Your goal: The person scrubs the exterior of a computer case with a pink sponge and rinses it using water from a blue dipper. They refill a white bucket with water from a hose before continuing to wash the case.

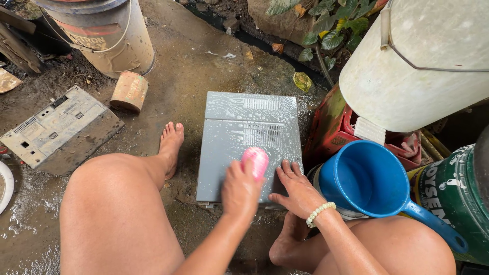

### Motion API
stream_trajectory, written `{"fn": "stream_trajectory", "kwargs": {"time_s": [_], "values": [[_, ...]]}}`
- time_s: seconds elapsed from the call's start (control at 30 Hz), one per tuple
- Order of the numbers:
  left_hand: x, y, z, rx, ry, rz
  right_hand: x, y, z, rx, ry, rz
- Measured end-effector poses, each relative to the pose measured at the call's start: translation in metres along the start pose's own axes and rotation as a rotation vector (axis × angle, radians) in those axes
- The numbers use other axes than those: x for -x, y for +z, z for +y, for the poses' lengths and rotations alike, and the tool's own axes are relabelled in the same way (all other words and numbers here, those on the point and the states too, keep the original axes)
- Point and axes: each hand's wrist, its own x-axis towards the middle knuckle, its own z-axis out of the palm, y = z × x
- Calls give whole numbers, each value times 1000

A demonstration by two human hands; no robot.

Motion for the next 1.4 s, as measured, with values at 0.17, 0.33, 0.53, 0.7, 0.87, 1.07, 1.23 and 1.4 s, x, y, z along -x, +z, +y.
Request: {"fn": "stream_trajectory", "kwargs": {"time_s": [0.17,0.33,0.53,0.7,0.87,1.07,1.23,1.4], "values": [[15,1,10,157,105,-76,2,8,8,-31,-56,38],[4,-34,1,128,111,-197,11,3,10,-117,-175,221],[-30,-89,-22,75,217,-372,50,-11,11,-1306,478,162],[-57,-108,-41,106,225,-384,78,-13,26,-2140,769,172],[-51,-92,-37,244,121,-412,59,37,94,-2350,826,544],[-41,-64,-10,439,-13,-595,46,51,158,-2304,742,593],[-48,-21,-16,617,-13,-524,44,-2,74,-1874,366,667],[-58,-1,-13,819,-159,-468,-18,-24,4,-2061,299,642]]}}
